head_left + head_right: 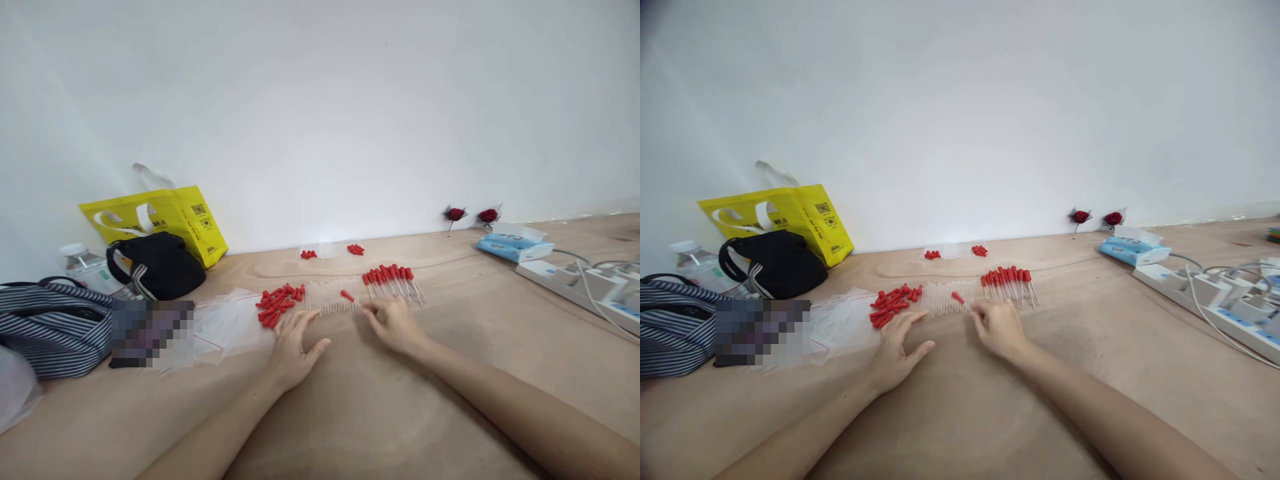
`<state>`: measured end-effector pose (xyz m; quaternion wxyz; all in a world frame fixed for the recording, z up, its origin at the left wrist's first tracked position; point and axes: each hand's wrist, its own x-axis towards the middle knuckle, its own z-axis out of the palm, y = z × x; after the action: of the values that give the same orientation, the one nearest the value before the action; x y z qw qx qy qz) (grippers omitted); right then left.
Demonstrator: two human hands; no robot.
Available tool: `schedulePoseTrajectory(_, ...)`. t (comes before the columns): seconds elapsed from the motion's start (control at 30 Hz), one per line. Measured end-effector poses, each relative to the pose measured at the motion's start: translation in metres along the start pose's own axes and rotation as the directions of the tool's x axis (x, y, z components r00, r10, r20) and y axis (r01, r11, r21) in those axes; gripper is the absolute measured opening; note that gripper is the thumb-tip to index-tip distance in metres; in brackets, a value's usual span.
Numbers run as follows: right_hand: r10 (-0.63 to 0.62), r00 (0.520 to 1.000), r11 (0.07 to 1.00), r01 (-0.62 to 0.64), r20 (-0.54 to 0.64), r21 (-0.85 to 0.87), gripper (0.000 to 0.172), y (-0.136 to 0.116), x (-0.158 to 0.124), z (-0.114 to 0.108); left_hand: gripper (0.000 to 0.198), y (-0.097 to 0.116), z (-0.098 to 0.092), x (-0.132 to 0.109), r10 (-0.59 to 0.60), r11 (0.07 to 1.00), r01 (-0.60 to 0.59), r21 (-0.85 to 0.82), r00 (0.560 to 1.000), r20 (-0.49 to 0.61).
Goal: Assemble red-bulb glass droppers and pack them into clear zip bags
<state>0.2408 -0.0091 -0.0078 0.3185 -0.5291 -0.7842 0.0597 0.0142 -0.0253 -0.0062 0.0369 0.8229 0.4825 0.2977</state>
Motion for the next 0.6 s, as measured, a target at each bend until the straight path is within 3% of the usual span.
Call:
schedulePoseTrajectory(0.1,0.319,0.936,0.941,-0.331,-0.149,-0.067,0.023,0.014,0.027,0.004,0.035,-0.01,0.0,0.003,-0.097,0.995,0.099,0.031,0.994,-0.056)
schedulePoseTrajectory(0.2,0.45,0.869,0.859,-0.484,-0.204,-0.168,0.018,0.022,0.049,0.009,0.029,-0.017,-0.002,0.007,-0.169,0.98,0.177,0.085,0.981,-0.095)
schedulePoseTrajectory(0.4,0.54,0.829,0.788,-0.558,-0.146,-0.261,0.016,0.023,0.06,0.02,0.018,-0.022,-0.009,0.011,-0.281,0.941,0.297,0.164,0.953,-0.113)
schedulePoseTrajectory(0.6,0.49,0.858,0.812,-0.514,-0.156,-0.278,0.021,0.021,0.059,0.021,0.015,-0.029,-0.014,0.012,-0.296,0.919,0.321,0.231,0.945,-0.139)
